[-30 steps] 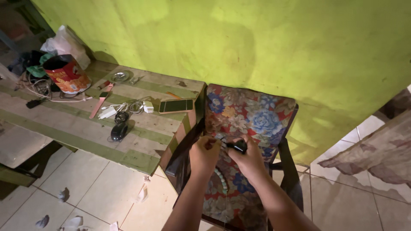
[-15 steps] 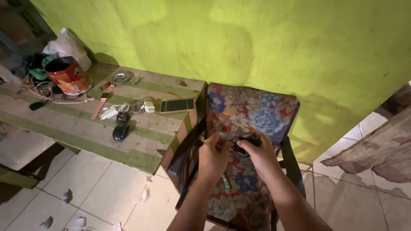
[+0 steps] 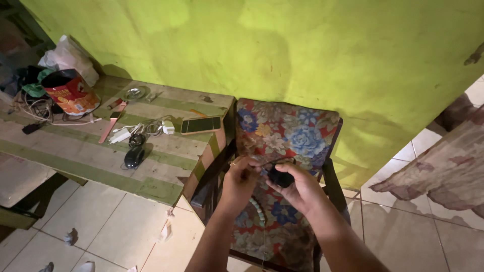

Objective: The person organizes small electronic items on a wooden table. They coil a white charging cable and place it on the table, then pick up a black computer mouse, coil its cable, and set it down. Finally, they handle a small black power adapter, wrapping its cable and placing it on the table.

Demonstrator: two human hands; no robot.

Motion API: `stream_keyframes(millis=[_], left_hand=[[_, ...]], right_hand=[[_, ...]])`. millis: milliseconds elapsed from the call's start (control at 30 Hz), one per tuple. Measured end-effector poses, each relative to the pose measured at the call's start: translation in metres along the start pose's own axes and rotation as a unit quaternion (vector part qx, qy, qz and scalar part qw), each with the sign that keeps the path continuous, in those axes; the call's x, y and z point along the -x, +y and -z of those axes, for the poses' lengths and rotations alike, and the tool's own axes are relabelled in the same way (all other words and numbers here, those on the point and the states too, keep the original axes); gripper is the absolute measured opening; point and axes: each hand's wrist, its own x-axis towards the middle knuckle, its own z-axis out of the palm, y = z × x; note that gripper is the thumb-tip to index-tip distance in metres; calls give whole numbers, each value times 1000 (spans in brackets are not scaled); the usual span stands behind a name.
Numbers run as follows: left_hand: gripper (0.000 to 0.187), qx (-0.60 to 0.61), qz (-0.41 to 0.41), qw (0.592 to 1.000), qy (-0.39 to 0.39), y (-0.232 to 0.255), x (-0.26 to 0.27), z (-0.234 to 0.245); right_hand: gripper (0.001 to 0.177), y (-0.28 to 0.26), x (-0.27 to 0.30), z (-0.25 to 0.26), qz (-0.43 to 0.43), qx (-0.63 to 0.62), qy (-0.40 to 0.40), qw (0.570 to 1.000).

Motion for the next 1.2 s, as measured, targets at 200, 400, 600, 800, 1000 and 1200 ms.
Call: stream_keyframes(millis=[200, 400, 600, 800, 1000, 1200], left_hand=[[11, 60, 50, 997, -15, -7, 4, -7], [11, -5, 127, 991, -36, -1, 9, -12], [11, -72, 141, 987, -36, 20, 9, -12], [12, -118, 105, 987, -38, 50, 1, -6], [11, -170, 77, 982, -39, 57, 3, -5], [14, -201, 108, 970, -80, 58, 7, -7]], right_hand=[[24, 7, -4, 5, -56, -54, 60, 995], [43, 13, -14, 12, -4, -30, 49, 998], [38, -1, -8, -19, 46, -59, 99, 992], [31, 1, -15, -18, 83, -3, 31, 996], [33, 2, -7, -18, 120, 67, 37, 990], [45, 3, -3, -20, 194, 342, 159, 906]])
